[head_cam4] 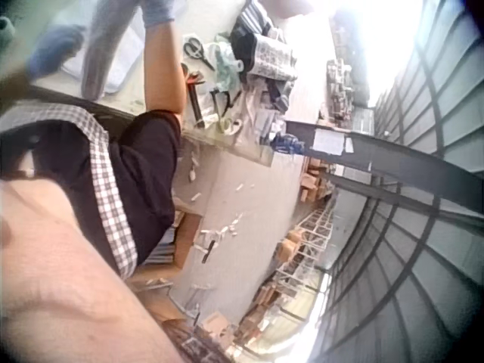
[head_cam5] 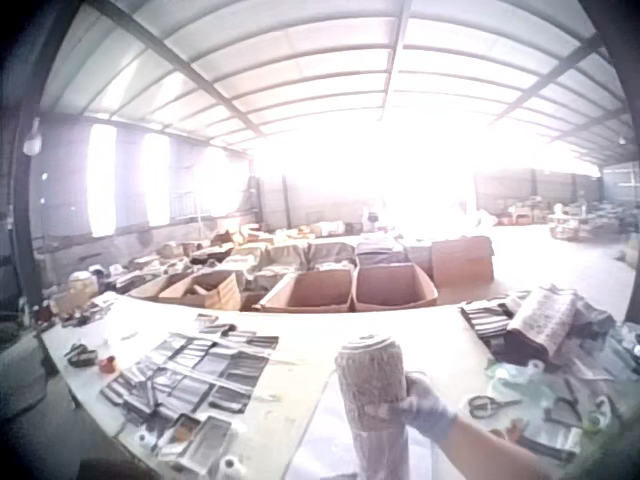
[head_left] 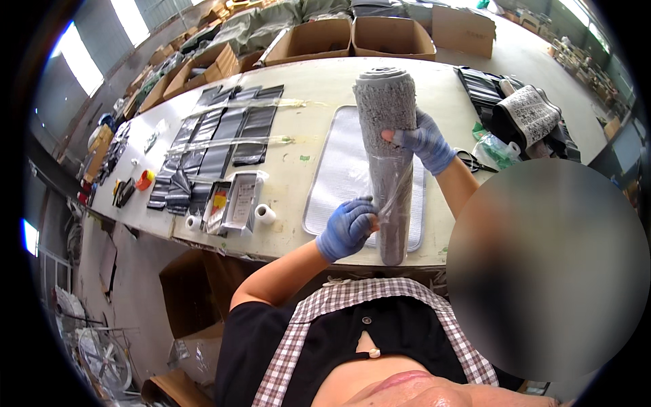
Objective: The person rolls foam mats, wraps them in clear plastic film, and places them into shipping bags, applying labels and tape to secure the packages.
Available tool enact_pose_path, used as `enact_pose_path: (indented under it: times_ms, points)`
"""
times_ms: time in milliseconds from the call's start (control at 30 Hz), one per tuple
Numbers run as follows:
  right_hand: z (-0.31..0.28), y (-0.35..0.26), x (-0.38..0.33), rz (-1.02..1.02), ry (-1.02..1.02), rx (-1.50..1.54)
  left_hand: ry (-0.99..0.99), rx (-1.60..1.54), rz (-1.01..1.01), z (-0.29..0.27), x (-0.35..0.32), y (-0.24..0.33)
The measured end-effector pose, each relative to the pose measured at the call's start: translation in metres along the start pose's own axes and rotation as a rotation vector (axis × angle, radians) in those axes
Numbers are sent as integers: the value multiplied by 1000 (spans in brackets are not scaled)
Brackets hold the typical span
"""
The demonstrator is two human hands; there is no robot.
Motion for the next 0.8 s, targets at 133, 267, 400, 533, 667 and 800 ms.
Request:
enact_pose_path:
  times_ms: [133, 267, 400, 533, 667, 800]
  points:
    - [5, 7, 23, -144, 189, 1, -516, 49, -117, -41, -37, 13]
    - [-120, 49, 75, -88, 538, 60, -1081, 396, -705, -94, -186, -3]
    - [-43, 38, 102, -66, 718, 34, -726, 926, -1045, -265, -451, -27]
    - [2, 56, 79, -46, 629, -349, -420, 1019, -2239, -444, -566, -33]
    - [78, 100, 79, 78, 445, -582, 1147, 133, -2761, -570, -701, 10]
    - [146, 111, 78, 170, 266, -868, 1945, 274, -2159, -651, -732, -44]
Point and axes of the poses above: each hand's wrist, its own x-axis towards the middle knuckle, its own z-axis out of the palm, y = z × x, the point moved 1 cm from there along x, towards the middle knuckle, and after that the axes turned 15 degrees about -z, right-handed, at the moved point
